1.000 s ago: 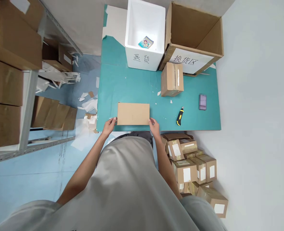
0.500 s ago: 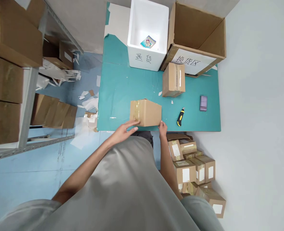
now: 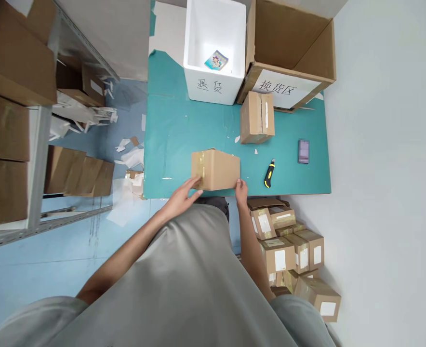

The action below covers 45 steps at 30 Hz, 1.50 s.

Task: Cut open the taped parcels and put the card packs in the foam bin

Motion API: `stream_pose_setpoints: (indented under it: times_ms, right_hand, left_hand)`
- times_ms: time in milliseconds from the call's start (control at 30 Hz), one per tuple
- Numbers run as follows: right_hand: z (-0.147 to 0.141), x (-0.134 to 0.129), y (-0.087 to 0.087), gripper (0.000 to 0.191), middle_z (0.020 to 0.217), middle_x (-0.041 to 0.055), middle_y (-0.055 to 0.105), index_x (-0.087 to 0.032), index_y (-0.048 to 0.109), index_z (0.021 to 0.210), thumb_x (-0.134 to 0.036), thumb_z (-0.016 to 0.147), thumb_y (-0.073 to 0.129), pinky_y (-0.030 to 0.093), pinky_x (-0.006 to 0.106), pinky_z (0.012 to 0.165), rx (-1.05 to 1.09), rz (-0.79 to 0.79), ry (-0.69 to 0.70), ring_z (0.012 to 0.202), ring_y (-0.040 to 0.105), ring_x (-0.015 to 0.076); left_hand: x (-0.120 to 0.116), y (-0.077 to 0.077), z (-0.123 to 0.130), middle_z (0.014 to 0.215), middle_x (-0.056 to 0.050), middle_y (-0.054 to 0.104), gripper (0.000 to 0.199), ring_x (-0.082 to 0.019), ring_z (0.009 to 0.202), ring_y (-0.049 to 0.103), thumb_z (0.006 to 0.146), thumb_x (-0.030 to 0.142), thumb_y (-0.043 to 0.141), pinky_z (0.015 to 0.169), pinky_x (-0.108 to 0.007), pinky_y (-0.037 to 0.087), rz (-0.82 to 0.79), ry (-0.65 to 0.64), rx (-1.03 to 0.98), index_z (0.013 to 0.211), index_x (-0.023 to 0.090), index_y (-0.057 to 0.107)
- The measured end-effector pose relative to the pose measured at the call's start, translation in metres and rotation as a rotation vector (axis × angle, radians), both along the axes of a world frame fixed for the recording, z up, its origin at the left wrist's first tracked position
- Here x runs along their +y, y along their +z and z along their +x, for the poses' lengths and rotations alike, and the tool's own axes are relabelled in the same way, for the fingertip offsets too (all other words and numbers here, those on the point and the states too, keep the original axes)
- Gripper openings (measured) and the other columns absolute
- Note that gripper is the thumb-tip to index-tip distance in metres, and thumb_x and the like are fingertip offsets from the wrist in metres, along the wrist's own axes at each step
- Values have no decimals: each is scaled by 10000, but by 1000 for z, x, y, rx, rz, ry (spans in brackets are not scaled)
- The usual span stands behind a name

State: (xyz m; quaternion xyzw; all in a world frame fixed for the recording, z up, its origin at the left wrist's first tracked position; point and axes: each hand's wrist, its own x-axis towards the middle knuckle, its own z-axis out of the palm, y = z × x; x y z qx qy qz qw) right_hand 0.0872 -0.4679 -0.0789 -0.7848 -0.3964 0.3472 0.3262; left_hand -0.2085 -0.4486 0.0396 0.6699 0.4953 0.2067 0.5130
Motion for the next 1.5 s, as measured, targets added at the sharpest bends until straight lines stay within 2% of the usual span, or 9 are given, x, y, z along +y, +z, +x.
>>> stream_pose_setpoints:
  times_ms: [133, 267, 500, 633, 867, 1067, 1233, 1333, 1500]
  right_hand:
    - [-36, 9, 9, 570, 1198, 190, 789, -116, 722, 1258, -569, 1050, 447, 615, 426, 958, -27, -31, 13, 1090, 741, 287]
    - [-69, 18, 44, 473, 1265, 241, 755, -84, 711, 1306, -421, 1054, 497, 558, 485, 1078, -233, -64, 215, 1178, 728, 338]
    - [-152, 11, 139, 477, 1549, 156, 644, -172, 613, 1517, -382, 1121, 448, 572, 422, 1123, -346, 68, 725, 1350, 677, 304]
    - [-215, 13, 156, 543, 1680, 214, 491, -115, 529, 1585, -380, 1112, 494, 585, 431, 1124, -365, 93, 1061, 1410, 646, 334]
    - [-232, 22, 153, 620, 1669, 226, 503, -89, 471, 1606, -434, 1094, 524, 581, 435, 1138, -351, 94, 1157, 1450, 611, 341]
    - [-155, -3, 127, 717, 1696, 301, 418, -87, 475, 1604, -577, 1081, 503, 614, 508, 1060, -476, 7, 868, 1460, 582, 422]
    - [-73, 11, 67, 592, 1302, 274, 749, -85, 635, 1383, -573, 1059, 552, 607, 478, 958, -411, -158, 477, 1108, 768, 388]
    - [-41, 26, 42, 431, 1080, 198, 816, -139, 719, 1156, -504, 1075, 505, 589, 428, 936, -294, -220, 424, 1011, 780, 337]
    - [-33, 25, 40, 392, 1206, 145, 820, -192, 738, 1199, -510, 1011, 607, 599, 416, 964, -80, -102, 397, 1086, 771, 302]
  left_hand:
    - [13, -62, -33, 1525, -168, 652, 765, -343, 1405, 633, 950, 690, 631, 1212, -488, 486, -165, 318, -80, 1515, 174, 612]
    - [26, -107, -62, 1283, -177, 768, 817, -347, 1261, 694, 772, 736, 779, 1134, -503, 536, -318, 467, -204, 1322, 136, 718]
    - [26, -128, -123, 1150, -134, 771, 681, -247, 1057, 728, 730, 424, 837, 964, -396, 582, -442, 875, -225, 1330, 139, 682]
    - [26, -137, -139, 1055, -107, 773, 634, -209, 937, 723, 695, 339, 825, 889, -353, 570, -468, 1033, -196, 1284, 144, 691]
    - [26, -135, -144, 966, -85, 768, 577, -185, 866, 725, 715, 327, 856, 855, -328, 572, -542, 1010, -234, 1236, 138, 697]
    - [19, -122, -128, 1270, -144, 762, 715, -241, 1180, 724, 714, 465, 948, 1056, -387, 564, -614, 832, -335, 1318, 182, 693]
    - [36, -111, -71, 1415, -196, 714, 917, -341, 1290, 676, 625, 650, 945, 1125, -479, 542, -444, 529, -309, 1343, 137, 696]
    - [51, -104, -43, 1405, -200, 723, 894, -362, 1251, 693, 618, 633, 940, 1129, -517, 539, -350, 491, -255, 1311, 117, 712]
    - [57, -87, -38, 1471, -191, 687, 863, -350, 1282, 685, 711, 594, 880, 1145, -491, 533, -258, 404, -244, 1397, 113, 672]
